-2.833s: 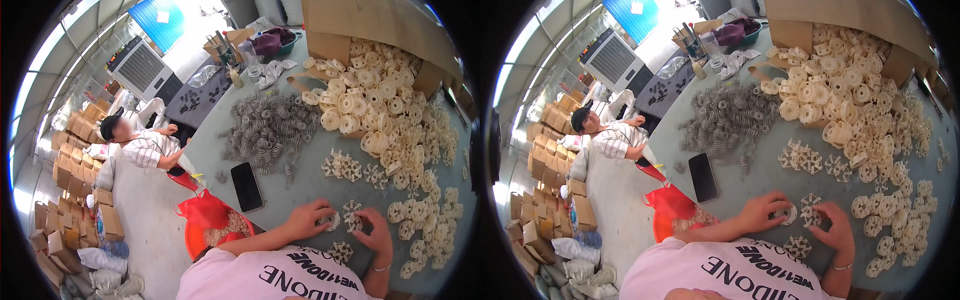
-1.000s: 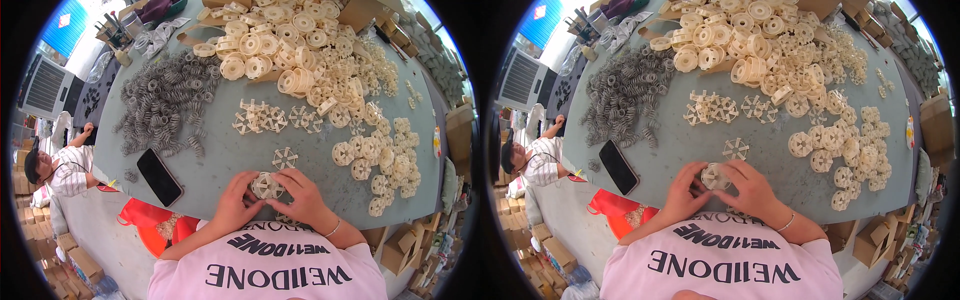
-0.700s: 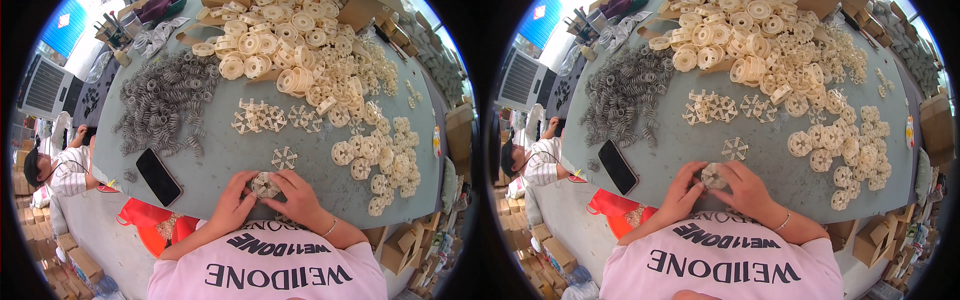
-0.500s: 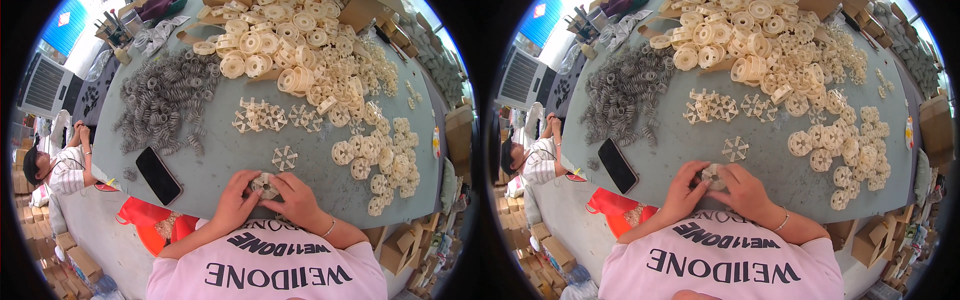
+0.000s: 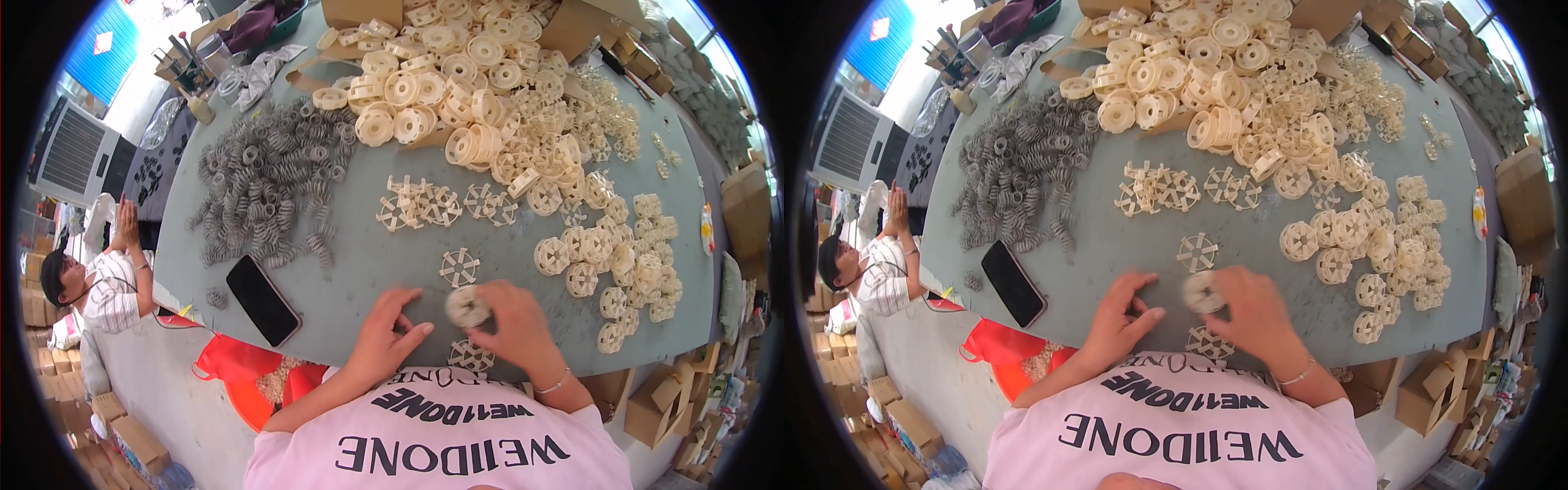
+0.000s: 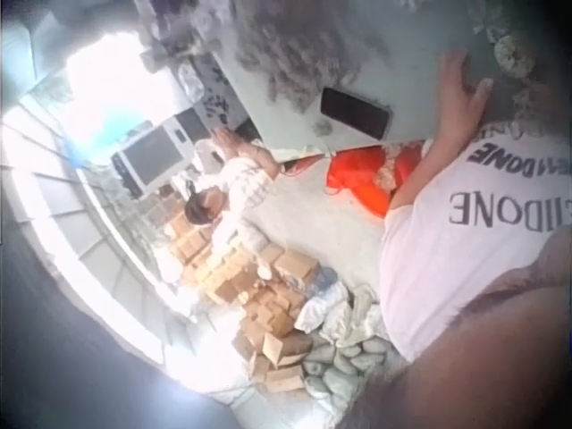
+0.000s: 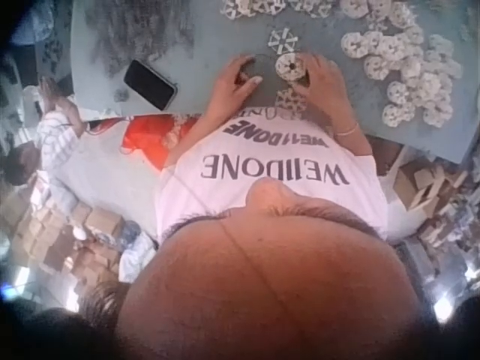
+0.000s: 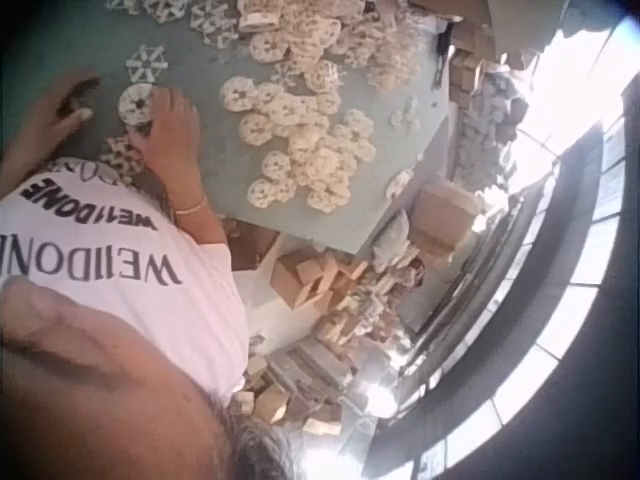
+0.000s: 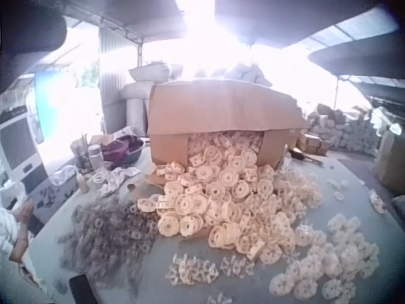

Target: The person assembles small plastic components by hand, inserting star-shaped inserts into circular plastic rings on a workbench.

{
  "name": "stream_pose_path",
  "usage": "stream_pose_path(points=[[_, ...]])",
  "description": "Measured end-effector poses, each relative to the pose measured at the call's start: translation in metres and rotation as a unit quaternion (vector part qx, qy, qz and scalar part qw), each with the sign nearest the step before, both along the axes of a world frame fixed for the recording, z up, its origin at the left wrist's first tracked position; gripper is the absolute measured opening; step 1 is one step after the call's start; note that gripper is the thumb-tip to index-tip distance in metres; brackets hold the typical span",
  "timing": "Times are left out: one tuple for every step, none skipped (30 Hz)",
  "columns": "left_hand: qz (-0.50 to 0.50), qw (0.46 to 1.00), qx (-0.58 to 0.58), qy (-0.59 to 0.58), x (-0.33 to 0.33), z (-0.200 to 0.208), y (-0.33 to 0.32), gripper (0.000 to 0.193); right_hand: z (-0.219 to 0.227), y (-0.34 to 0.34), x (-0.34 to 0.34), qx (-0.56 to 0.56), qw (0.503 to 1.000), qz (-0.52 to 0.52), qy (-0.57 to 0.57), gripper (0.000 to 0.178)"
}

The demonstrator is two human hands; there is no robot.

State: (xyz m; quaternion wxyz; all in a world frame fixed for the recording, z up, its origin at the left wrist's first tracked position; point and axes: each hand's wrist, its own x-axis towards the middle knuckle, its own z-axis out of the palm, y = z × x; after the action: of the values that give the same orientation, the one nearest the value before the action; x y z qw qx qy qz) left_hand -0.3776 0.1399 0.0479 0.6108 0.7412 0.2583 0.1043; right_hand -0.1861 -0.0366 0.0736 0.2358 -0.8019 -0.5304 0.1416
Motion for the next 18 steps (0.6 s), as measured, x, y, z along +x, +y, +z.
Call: stream_pose_path(points=[[-0.001, 1.000, 0.003, -0.003, -0.002, -0.002, 0.001, 0.047, 0.003, -0.010, 0.012, 0.003, 1.000, -0.001, -0.003, 0.059], [-0.011, 1.000, 0.017, 0.003, -0.004, -0.007, 0.003, 0.047, 0.006, -0.021, 0.025, -0.031, 0.996, -0.064, -0.061, 0.061], [-0.024, 0.999, 0.030, 0.009, -0.002, -0.010, 0.006, 0.048, 0.009, -0.029, 0.036, -0.066, 0.982, -0.131, -0.119, 0.063], [-0.028, 0.999, 0.031, 0.006, 0.003, -0.009, 0.005, 0.048, 0.014, -0.033, 0.046, -0.065, 0.981, -0.135, -0.121, 0.063], [-0.049, 0.994, 0.102, 0.008, 0.010, -0.007, 0.004, 0.048, 0.020, -0.032, 0.058, -0.040, 0.987, -0.119, -0.103, 0.062], [-0.073, 0.982, 0.171, 0.008, 0.019, -0.004, 0.001, 0.049, 0.026, -0.029, 0.069, -0.015, 0.990, -0.106, -0.088, 0.061], [-0.076, 0.982, 0.173, 0.005, 0.031, -0.002, -0.002, 0.049, 0.024, -0.017, 0.081, 0.028, 0.988, -0.114, -0.101, 0.059], [-0.095, 0.964, 0.247, -0.027, 0.045, -0.002, -0.004, 0.046, 0.017, 0.000, 0.093, 0.070, 0.984, -0.120, -0.111, 0.057], [-0.114, 0.939, 0.319, -0.060, 0.056, -0.003, -0.007, 0.044, 0.014, 0.018, 0.103, 0.072, 0.984, -0.119, -0.112, 0.057], [-0.114, 0.937, 0.323, -0.064, 0.065, -0.006, -0.009, 0.044, 0.013, 0.035, 0.112, 0.115, 0.977, -0.132, -0.120, 0.052], [-0.128, 0.931, 0.338, -0.053, 0.073, -0.013, -0.009, 0.041, 0.009, 0.049, 0.119, 0.161, 0.969, -0.140, -0.125, 0.048], [-0.141, 0.924, 0.353, -0.042, 0.080, -0.020, -0.006, 0.037, 0.001, 0.057, 0.127, 0.167, 0.968, -0.136, -0.127, 0.048], [-0.135, 0.923, 0.359, -0.042, 0.084, -0.026, -0.001, 0.037, -0.007, 0.064, 0.134, 0.143, 0.970, -0.148, -0.130, 0.040], [-0.131, 0.919, 0.371, -0.020, 0.087, -0.031, 0.005, 0.038, -0.012, 0.069, 0.141, 0.118, 0.971, -0.159, -0.133, 0.033], [-0.122, 0.916, 0.381, 0.007, 0.087, -0.034, 0.014, 0.038, -0.014, 0.073, 0.142, 0.126, 0.972, -0.148, -0.129, 0.033], [-0.111, 0.915, 0.387, 0.014, 0.084, -0.031, 0.022, 0.038, -0.014, 0.070, 0.137, 0.131, 0.971, -0.161, -0.122, 0.027], [-0.077, 0.931, 0.356, 0.012, 0.081, -0.028, 0.030, 0.034, -0.014, 0.066, 0.131, 0.135, 0.969, -0.174, -0.115, 0.022], [-0.044, 0.945, 0.325, 0.009, 0.076, -0.025, 0.037, 0.029, -0.015, 0.062, 0.125, 0.162, 0.965, -0.161, -0.132, 0.020]])
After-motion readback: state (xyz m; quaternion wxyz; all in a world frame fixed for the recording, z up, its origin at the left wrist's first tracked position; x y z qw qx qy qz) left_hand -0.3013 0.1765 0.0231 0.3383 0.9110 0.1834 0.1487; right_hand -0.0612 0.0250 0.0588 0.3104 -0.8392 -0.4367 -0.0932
